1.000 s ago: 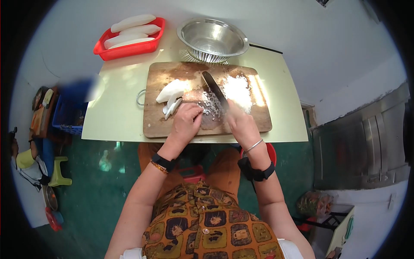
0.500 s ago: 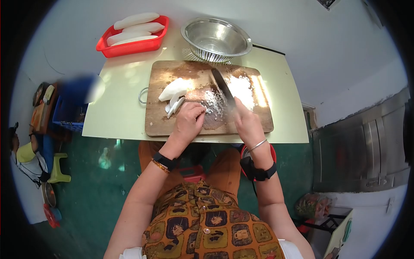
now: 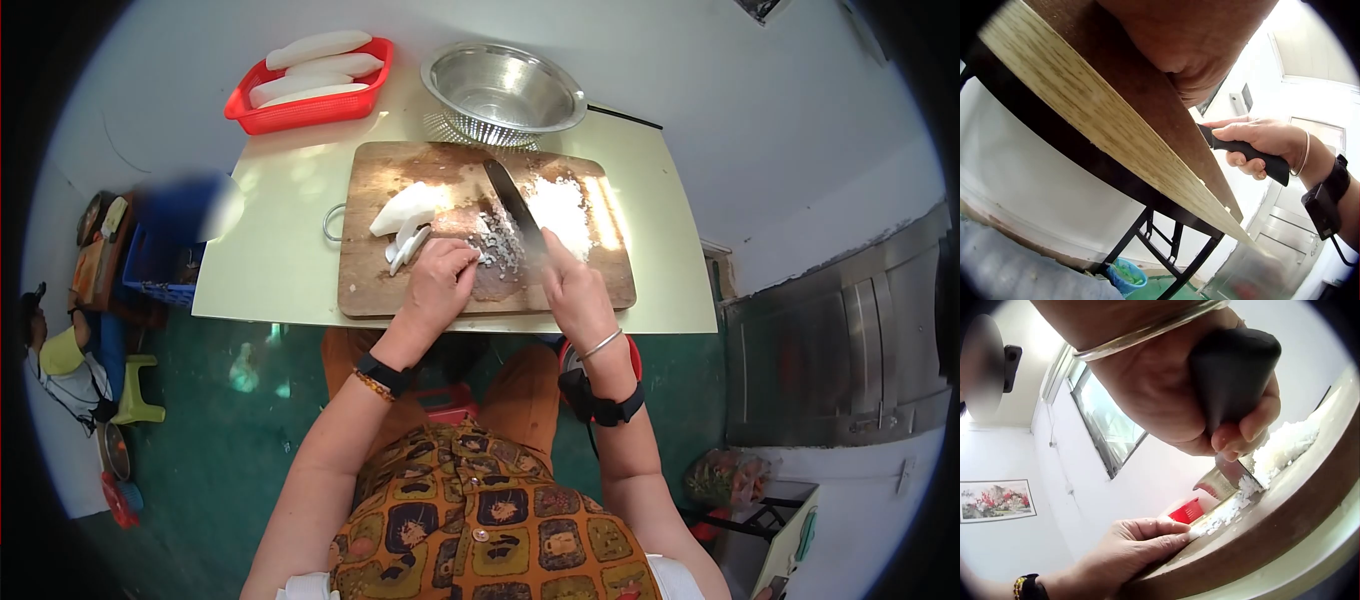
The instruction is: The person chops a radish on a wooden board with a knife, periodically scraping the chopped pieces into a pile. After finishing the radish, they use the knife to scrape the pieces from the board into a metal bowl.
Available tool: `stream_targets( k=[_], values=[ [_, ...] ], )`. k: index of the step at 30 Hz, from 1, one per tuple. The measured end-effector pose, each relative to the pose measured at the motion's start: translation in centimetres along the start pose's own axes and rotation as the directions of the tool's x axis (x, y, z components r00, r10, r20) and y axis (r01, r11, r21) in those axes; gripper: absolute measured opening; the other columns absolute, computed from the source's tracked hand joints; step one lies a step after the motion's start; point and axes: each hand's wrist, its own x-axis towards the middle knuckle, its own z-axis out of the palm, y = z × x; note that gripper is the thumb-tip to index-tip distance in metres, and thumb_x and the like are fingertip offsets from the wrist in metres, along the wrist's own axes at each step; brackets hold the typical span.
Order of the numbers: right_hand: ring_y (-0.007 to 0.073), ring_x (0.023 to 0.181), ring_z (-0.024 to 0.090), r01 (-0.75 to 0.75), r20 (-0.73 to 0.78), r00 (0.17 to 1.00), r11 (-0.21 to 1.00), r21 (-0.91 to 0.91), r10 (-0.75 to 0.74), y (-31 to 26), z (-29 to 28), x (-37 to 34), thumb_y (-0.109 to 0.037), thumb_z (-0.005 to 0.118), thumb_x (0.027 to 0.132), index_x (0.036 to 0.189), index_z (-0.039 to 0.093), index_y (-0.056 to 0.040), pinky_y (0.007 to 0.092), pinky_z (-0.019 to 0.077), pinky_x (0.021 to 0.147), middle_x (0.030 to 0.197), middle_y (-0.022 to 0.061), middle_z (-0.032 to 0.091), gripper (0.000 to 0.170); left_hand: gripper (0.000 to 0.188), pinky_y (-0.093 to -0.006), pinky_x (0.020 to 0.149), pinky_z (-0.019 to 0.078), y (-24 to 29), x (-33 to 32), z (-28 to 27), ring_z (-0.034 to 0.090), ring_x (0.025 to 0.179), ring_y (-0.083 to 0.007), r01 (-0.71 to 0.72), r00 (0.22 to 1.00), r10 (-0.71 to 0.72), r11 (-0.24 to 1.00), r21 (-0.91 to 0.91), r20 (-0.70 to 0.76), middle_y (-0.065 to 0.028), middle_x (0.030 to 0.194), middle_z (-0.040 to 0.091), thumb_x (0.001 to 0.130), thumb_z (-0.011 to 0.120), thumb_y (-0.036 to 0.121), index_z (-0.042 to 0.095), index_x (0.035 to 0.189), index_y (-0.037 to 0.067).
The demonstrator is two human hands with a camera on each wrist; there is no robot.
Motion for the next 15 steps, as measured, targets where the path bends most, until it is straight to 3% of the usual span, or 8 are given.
stream_targets(
  k=[15],
  values=[
    [0.0429, 0.076, 0.065, 0.094, 0.025, 0.995, 0.995, 0.029, -0.095, 0.3, 2.0, 0.4, -0.017, 0.057, 0.093, 0.135, 0.052, -0.0130, 0.0532, 0.0506, 0.068, 0.082, 0.0237, 0.066, 0.043, 0.013, -0.0377, 0.079, 0.0519, 0.1, 0.1, -0.1, 0.065, 0.088, -0.0303, 0.002, 1.000, -0.002, 1.000, 0.010, 0.015, -0.0135, 0.091, 0.068, 0.076, 0.071, -0.001, 0.071, 0.090, 0.000]
  ],
)
